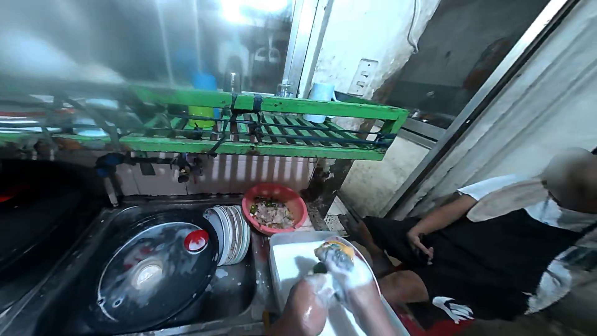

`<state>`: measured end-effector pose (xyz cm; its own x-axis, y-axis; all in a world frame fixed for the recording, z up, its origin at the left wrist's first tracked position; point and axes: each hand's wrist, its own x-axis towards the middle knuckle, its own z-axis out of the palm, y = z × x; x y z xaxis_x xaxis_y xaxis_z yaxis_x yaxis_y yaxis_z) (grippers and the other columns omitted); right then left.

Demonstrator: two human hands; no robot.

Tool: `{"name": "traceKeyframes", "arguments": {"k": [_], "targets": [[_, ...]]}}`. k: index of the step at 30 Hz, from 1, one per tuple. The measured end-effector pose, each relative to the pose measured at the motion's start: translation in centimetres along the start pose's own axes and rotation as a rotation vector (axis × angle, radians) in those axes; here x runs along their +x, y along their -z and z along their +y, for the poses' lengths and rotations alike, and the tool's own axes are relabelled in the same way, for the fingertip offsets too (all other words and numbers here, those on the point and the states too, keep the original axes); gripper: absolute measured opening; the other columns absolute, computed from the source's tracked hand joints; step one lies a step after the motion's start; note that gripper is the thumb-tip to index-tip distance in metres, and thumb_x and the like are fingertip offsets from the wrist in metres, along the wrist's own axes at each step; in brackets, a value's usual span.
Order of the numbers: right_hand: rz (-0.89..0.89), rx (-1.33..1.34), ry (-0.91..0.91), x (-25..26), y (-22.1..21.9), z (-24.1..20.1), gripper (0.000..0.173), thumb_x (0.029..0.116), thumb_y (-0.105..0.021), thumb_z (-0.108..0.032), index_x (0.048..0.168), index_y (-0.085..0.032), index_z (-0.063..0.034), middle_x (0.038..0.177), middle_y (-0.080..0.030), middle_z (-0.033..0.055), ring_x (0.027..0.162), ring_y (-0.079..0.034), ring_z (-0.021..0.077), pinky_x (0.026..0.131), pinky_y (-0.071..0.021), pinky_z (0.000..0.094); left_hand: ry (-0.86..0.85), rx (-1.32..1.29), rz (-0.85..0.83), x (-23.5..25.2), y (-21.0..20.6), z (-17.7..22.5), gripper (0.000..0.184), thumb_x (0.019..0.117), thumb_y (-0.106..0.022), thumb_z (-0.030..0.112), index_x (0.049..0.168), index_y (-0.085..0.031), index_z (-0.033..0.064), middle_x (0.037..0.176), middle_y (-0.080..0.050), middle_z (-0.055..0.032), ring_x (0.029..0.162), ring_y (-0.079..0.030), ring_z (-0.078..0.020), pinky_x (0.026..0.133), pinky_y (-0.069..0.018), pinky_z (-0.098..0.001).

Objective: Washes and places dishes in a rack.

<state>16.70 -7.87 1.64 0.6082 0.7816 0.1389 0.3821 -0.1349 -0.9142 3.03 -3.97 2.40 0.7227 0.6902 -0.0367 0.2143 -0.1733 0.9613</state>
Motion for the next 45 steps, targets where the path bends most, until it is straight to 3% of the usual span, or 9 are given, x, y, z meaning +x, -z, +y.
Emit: {"name": "traceKeyframes", "arguments": {"k": [7,15,20,24,28,31,34,40,45], "targets": [[0.247,0.227,-0.020,-3.6,-2.4,0.2,0.048,0.0961,-0.064,-0.007,0.136,-0.047,0.0140,0.111,-0.064,0.0187,0.090,-0.066,0.0110,0.082,-0.0574,0.0289,0.182,-0.777,0.418,1.2,-0.6,1.4,0.030,0.1055,-0.050,0.008,0.132,-0.058,-0.0054,0.126,-0.063,-0.0183,0.111,-0.062,-0.0195,0.096,-0.0516,-0.0363],[0.179,0.314,-0.176,-2.9,-1.3,-0.1,0.036,0.1064,-0.042,-0.007,0.136,-0.048,0.0116,0.117,-0.063,0.0184,0.100,-0.064,0.0139,0.090,-0.0547,0.0321,0.050,-0.317,0.292,-1.1,-1.8,1.5,0.036,0.1040,-0.053,0.010,0.135,-0.058,-0.0073,0.134,-0.062,-0.0240,0.127,-0.060,-0.0270,0.111,-0.0442,-0.0413],[0.176,0.631,-0.248,-4.4,-1.9,-1.6,0.023,0.1074,-0.035,-0.007,0.118,-0.052,0.0022,0.088,-0.062,0.0018,0.077,-0.064,0.0042,0.071,-0.0573,0.0250,-0.244,-0.048,0.414,-0.4,-1.5,0.2,0.033,0.0998,-0.057,0.008,0.126,-0.064,-0.0113,0.123,-0.067,-0.0264,0.120,-0.065,-0.0320,0.108,-0.0479,-0.0424],[-0.074,0.635,-0.468,-1.7,1.6,-0.5,0.029,0.1114,-0.035,-0.023,0.122,-0.056,-0.0053,0.092,-0.068,0.0061,0.079,-0.069,0.0136,0.069,-0.0597,0.0339,-0.729,0.353,0.027,-1.4,0.0,-2.3,0.021,0.0977,-0.057,0.003,0.106,-0.073,-0.0089,0.099,-0.075,-0.0219,0.097,-0.073,-0.0353,0.095,-0.0548,-0.0464],[-0.275,0.533,-0.533,-1.5,2.9,0.7,0.034,0.0999,-0.053,-0.009,0.134,-0.049,-0.0039,0.099,-0.069,0.0102,0.084,-0.070,0.0180,0.072,-0.0612,0.0381,-0.666,0.745,-0.508,-0.1,4.0,-0.5,0.027,0.1049,-0.052,0.014,0.118,-0.074,0.0069,0.111,-0.074,-0.0149,0.114,-0.066,-0.0337,0.109,-0.0432,-0.0524],[-0.163,0.881,-0.605,-1.0,2.0,1.3,0.019,0.1027,-0.042,-0.008,0.115,-0.057,-0.0048,0.091,-0.071,0.0128,0.078,-0.072,0.0229,0.066,-0.0624,0.0426,-0.522,0.355,-0.136,0.9,5.5,0.6,0.034,0.0938,-0.069,0.015,0.123,-0.070,-0.0018,0.127,-0.067,-0.0209,0.129,-0.058,-0.0303,0.118,-0.0367,-0.0454],[-0.025,0.839,-0.649,-1.4,0.0,-0.5,0.018,0.1074,-0.044,-0.015,0.117,-0.055,-0.0042,0.087,-0.065,0.0098,0.073,-0.066,0.0184,0.062,-0.0586,0.0371,-0.137,-0.505,0.146,1.8,3.2,0.2,0.083,0.0897,-0.068,0.010,0.160,-0.024,0.0046,0.156,-0.040,-0.0195,0.139,-0.047,-0.0230,0.111,-0.0453,-0.0369],[-0.264,0.092,-0.433,-0.5,1.1,-0.2,0.023,0.1002,-0.053,-0.004,0.121,-0.058,0.0042,0.088,-0.061,0.0100,0.071,-0.058,0.0153,0.066,-0.0516,0.0344,-0.130,-0.285,0.172,2.2,3.3,-2.3,0.040,0.0942,-0.064,0.012,0.133,-0.065,0.0024,0.156,-0.043,-0.0186,0.145,-0.040,-0.0249,0.117,-0.0368,-0.0382],[-0.065,0.134,-0.436,-1.9,0.2,-3.0,0.028,0.1080,-0.043,-0.009,0.129,-0.056,0.0039,0.102,-0.064,0.0137,0.086,-0.063,0.0174,0.077,-0.0546,0.0383,-0.394,-0.120,0.163,1.6,-0.4,-3.7,0.038,0.1006,-0.048,0.010,0.132,-0.062,-0.0049,0.148,-0.049,-0.0272,0.140,-0.046,-0.0330,0.117,-0.0382,-0.0432]]}}
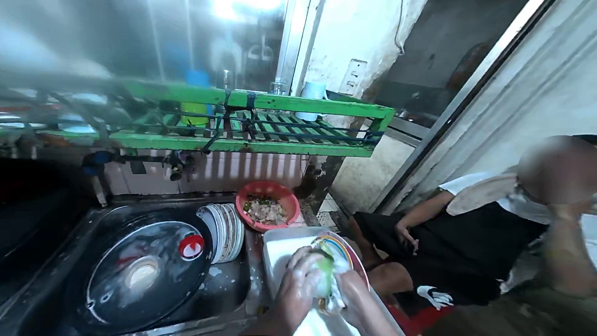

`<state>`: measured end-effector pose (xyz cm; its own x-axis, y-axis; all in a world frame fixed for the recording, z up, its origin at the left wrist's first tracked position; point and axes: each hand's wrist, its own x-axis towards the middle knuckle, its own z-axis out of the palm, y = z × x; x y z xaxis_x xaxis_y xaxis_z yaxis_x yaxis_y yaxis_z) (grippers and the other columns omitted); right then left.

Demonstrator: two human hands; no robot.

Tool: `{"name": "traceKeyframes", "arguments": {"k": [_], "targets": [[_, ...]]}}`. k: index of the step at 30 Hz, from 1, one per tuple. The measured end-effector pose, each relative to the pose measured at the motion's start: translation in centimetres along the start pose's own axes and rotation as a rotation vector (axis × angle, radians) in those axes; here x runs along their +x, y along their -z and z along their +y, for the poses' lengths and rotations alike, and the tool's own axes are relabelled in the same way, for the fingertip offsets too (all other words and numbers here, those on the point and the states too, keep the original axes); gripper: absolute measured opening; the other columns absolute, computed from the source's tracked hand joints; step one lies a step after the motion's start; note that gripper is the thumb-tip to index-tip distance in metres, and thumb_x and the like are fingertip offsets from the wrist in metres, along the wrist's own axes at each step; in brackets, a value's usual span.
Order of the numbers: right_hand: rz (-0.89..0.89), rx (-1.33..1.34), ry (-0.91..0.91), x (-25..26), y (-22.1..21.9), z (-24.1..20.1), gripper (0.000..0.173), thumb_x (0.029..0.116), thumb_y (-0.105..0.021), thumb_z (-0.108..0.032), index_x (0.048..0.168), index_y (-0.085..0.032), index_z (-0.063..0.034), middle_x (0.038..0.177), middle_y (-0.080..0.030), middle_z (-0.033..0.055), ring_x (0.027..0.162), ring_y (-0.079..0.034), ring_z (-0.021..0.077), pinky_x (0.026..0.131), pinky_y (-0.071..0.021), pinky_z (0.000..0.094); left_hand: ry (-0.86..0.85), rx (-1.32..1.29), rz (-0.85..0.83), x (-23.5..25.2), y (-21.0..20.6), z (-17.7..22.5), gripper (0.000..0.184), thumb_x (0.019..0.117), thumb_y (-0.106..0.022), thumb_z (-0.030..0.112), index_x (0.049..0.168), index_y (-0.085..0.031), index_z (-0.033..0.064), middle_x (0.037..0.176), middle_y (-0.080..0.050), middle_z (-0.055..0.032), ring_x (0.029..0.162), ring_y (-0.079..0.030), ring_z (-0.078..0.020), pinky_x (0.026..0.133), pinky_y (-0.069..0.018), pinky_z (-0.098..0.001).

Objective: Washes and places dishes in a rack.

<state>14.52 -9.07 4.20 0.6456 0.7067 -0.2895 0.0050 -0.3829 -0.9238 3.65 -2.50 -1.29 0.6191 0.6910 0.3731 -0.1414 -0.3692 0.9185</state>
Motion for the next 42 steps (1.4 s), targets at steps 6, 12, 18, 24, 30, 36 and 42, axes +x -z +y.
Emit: {"name": "traceKeyframes", "arguments": {"k": [6,12,18,24,30,36,42], "targets": [[-0.154,-0.484,0.854,-1.4,0.4,4.1,0.025,0.0946,-0.062,-0.011,0.110,-0.071,0.0064,0.107,-0.073,0.0197,0.105,-0.071,0.0292,0.098,-0.0552,0.0472,0.777,-0.398,-0.061,2.7,1.3,2.7,0.040,0.1110,-0.037,0.035,0.123,-0.060,0.0047,0.110,-0.065,-0.0112,0.099,-0.063,-0.0199,0.086,-0.0535,-0.0403],[0.107,0.160,0.125,-1.0,0.0,2.2,0.024,0.1024,-0.048,-0.005,0.122,-0.055,0.0068,0.088,-0.062,0.0082,0.070,-0.062,0.0107,0.066,-0.0562,0.0317,0.137,-0.083,0.064,1.9,-1.7,1.5,0.039,0.1029,-0.044,0.013,0.129,-0.062,-0.0092,0.138,-0.056,-0.0264,0.132,-0.053,-0.0294,0.113,-0.0405,-0.0391],[-0.212,-0.491,0.606,-1.3,1.5,4.4,0.029,0.0945,-0.064,-0.013,0.114,-0.069,0.0082,0.107,-0.073,0.0213,0.103,-0.071,0.0297,0.097,-0.0553,0.0490,0.761,-0.221,-0.289,3.2,0.9,2.4,0.061,0.1109,-0.026,0.049,0.140,-0.054,0.0033,0.135,-0.059,-0.0205,0.122,-0.059,-0.0300,0.100,-0.0490,-0.0519],[0.038,0.245,0.003,-0.3,2.1,1.7,0.024,0.1013,-0.045,-0.002,0.124,-0.052,-0.0002,0.092,-0.064,0.0074,0.076,-0.065,0.0116,0.066,-0.0579,0.0326,0.129,-0.291,0.003,1.9,-2.0,0.5,0.045,0.1053,-0.036,0.018,0.136,-0.054,-0.0093,0.143,-0.052,-0.0241,0.134,-0.050,-0.0240,0.115,-0.0396,-0.0372],[-0.122,-0.478,0.700,-1.5,1.5,4.3,0.028,0.0952,-0.064,-0.014,0.112,-0.070,0.0071,0.107,-0.073,0.0199,0.103,-0.071,0.0280,0.097,-0.0563,0.0475,0.748,-0.558,-0.224,3.5,-0.2,0.4,0.032,0.1103,-0.038,0.028,0.110,-0.061,0.0062,0.088,-0.065,-0.0042,0.078,-0.064,-0.0138,0.072,-0.0555,-0.0337],[0.095,0.285,0.016,0.1,1.7,2.6,0.023,0.1034,-0.043,-0.005,0.123,-0.054,0.0017,0.092,-0.064,0.0082,0.076,-0.064,0.0122,0.067,-0.0575,0.0331,0.193,-0.312,0.024,2.1,-3.2,0.1,0.039,0.1024,-0.045,0.010,0.134,-0.055,-0.0107,0.145,-0.051,-0.0251,0.136,-0.049,-0.0260,0.114,-0.0399,-0.0375],[-0.257,-0.613,0.679,-1.6,2.2,2.7,0.026,0.0939,-0.064,-0.008,0.114,-0.071,0.0069,0.115,-0.072,0.0202,0.114,-0.068,0.0314,0.103,-0.0522,0.0494,0.701,-0.392,-0.180,3.5,0.3,0.9,0.041,0.1117,-0.037,0.032,0.133,-0.059,0.0049,0.120,-0.065,-0.0098,0.106,-0.063,-0.0163,0.092,-0.0528,-0.0363]]}}
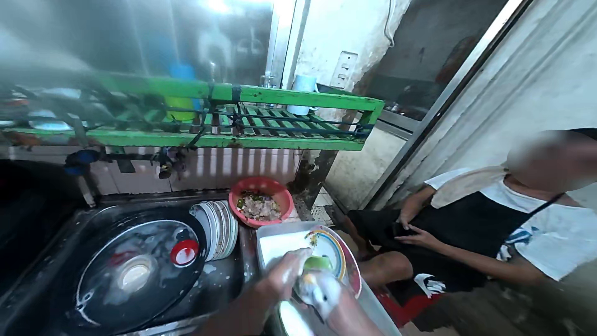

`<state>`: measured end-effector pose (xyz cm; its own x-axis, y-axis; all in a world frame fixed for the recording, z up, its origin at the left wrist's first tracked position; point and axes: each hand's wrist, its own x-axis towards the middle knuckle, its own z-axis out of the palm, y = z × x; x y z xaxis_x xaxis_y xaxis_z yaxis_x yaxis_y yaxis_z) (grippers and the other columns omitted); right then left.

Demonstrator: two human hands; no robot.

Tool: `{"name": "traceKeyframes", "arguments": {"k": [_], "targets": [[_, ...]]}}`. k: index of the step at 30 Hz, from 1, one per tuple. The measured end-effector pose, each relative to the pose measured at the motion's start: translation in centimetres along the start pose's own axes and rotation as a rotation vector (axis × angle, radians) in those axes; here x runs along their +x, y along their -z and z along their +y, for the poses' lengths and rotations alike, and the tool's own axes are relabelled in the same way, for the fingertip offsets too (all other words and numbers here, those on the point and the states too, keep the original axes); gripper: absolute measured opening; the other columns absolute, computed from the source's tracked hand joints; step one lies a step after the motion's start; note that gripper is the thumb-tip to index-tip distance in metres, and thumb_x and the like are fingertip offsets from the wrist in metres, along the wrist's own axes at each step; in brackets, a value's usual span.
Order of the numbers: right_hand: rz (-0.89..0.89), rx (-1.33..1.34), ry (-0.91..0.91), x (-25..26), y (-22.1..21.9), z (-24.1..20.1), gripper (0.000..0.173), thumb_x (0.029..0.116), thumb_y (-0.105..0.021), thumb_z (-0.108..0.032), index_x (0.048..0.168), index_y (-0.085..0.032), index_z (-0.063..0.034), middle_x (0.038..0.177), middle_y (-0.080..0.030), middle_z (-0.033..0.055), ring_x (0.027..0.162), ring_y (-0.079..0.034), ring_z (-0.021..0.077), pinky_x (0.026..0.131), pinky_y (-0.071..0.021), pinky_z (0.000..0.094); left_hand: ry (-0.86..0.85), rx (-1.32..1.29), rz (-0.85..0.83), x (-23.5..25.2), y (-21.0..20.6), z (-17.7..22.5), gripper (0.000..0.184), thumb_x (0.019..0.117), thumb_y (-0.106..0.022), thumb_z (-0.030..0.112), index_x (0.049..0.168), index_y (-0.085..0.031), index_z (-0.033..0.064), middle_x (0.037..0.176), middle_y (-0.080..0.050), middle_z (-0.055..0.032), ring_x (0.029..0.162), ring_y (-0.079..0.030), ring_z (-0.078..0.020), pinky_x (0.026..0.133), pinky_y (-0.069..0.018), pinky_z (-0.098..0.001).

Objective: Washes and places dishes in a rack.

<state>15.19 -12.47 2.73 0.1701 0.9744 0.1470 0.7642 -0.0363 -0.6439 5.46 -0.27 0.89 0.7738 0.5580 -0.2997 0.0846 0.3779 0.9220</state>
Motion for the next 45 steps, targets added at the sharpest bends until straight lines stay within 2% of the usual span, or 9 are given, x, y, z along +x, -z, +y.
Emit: {"name": "traceKeyframes", "arguments": {"k": [4,9,12,17,23,28,35,40,45], "targets": [[0.197,-0.445,0.428,1.8,0.9,2.2,0.023,0.0874,-0.071,-0.012,0.109,-0.076,-0.0108,0.112,-0.074,0.0129,0.110,-0.069,0.0358,0.093,-0.0577,0.0546,0.232,-0.103,-0.185,-0.3,0.8,1.5,0.061,0.1048,-0.026,0.065,0.124,-0.058,0.0167,0.097,-0.067,-0.0090,0.078,-0.068,-0.0232,0.059,-0.0577,-0.0416],[0.500,0.240,-0.073,1.7,-3.4,1.8,0.038,0.0922,-0.060,-0.007,0.122,-0.061,0.0174,0.112,-0.070,0.0227,0.104,-0.069,0.0225,0.097,-0.0545,0.0371,-0.375,0.254,0.159,0.4,-2.0,1.6,0.033,0.1002,-0.059,0.020,0.122,-0.067,-0.0031,0.124,-0.066,-0.0180,0.115,-0.062,-0.0223,0.101,-0.0494,-0.0392],[0.426,0.932,-0.586,1.4,-2.1,-1.9,0.022,0.1077,-0.037,-0.007,0.118,-0.055,0.0021,0.085,-0.064,0.0051,0.071,-0.065,0.0096,0.065,-0.0580,0.0295,-0.566,0.626,0.210,0.5,-0.9,0.3,0.036,0.0977,-0.063,0.033,0.123,-0.072,0.0080,0.126,-0.067,-0.0137,0.119,-0.063,-0.0219,0.104,-0.0501,-0.0383],[0.436,0.891,-0.569,1.2,0.6,-0.5,0.028,0.1065,-0.038,-0.006,0.130,-0.049,0.0041,0.097,-0.063,0.0082,0.080,-0.065,0.0110,0.072,-0.0575,0.0314,-0.252,-0.001,0.250,-0.2,0.2,-0.1,0.041,0.1086,-0.046,0.025,0.137,-0.057,-0.0033,0.140,-0.057,-0.0214,0.128,-0.055,-0.0260,0.108,-0.0447,-0.0422],[0.303,0.216,0.028,3.5,0.2,3.5,0.064,0.0725,-0.081,-0.018,0.127,-0.061,0.0096,0.118,-0.070,0.0180,0.110,-0.068,0.0175,0.099,-0.0549,0.0341,0.297,-0.246,0.087,-3.1,-1.5,2.6,0.050,0.1064,-0.035,0.056,0.135,-0.055,0.0201,0.111,-0.065,-0.0147,0.086,-0.066,-0.0291,0.061,-0.0536,-0.0425],[0.450,0.717,-0.220,4.6,0.6,3.3,0.066,0.0742,-0.075,-0.012,0.132,-0.051,0.0076,0.109,-0.068,0.0097,0.094,-0.068,0.0101,0.083,-0.0599,0.0286,0.167,-0.311,-0.155,-3.3,1.0,0.0,0.049,0.1075,-0.031,0.052,0.116,-0.062,0.0154,0.090,-0.069,-0.0109,0.066,-0.068,-0.0221,0.048,-0.0547,-0.0349],[0.195,1.103,-0.684,4.1,0.4,2.7,0.021,0.1087,-0.043,-0.014,0.124,-0.053,-0.0040,0.084,-0.066,0.0100,0.062,-0.064,0.0174,0.051,-0.0547,0.0322,-0.101,-0.578,-0.006,-4.8,8.6,0.6,0.045,0.1079,-0.029,0.038,0.114,-0.063,0.0089,0.100,-0.072,-0.0108,0.094,-0.071,-0.0214,0.082,-0.0610,-0.0414],[-0.029,0.358,-0.612,0.8,-0.5,6.2,0.033,0.0955,-0.063,-0.010,0.126,-0.061,0.0027,0.098,-0.068,0.0160,0.080,-0.066,0.0225,0.075,-0.0567,0.0423,-0.042,0.235,0.771,-6.1,21.4,-3.0,0.036,0.1066,-0.051,0.024,0.131,-0.062,0.0006,0.123,-0.066,-0.0181,0.109,-0.064,-0.0271,0.093,-0.0527,-0.0459],[-0.137,-0.136,-0.395,-1.1,-1.7,6.1,0.041,0.0988,-0.063,-0.030,0.126,-0.067,0.0005,0.129,-0.066,0.0249,0.126,-0.060,0.0417,0.108,-0.0457,0.0597,-0.178,0.798,0.588,-5.5,18.3,-1.2,0.034,0.1039,-0.051,0.013,0.124,-0.066,-0.0092,0.140,-0.056,-0.0308,0.135,-0.051,-0.0409,0.116,-0.0374,-0.0533]]}}
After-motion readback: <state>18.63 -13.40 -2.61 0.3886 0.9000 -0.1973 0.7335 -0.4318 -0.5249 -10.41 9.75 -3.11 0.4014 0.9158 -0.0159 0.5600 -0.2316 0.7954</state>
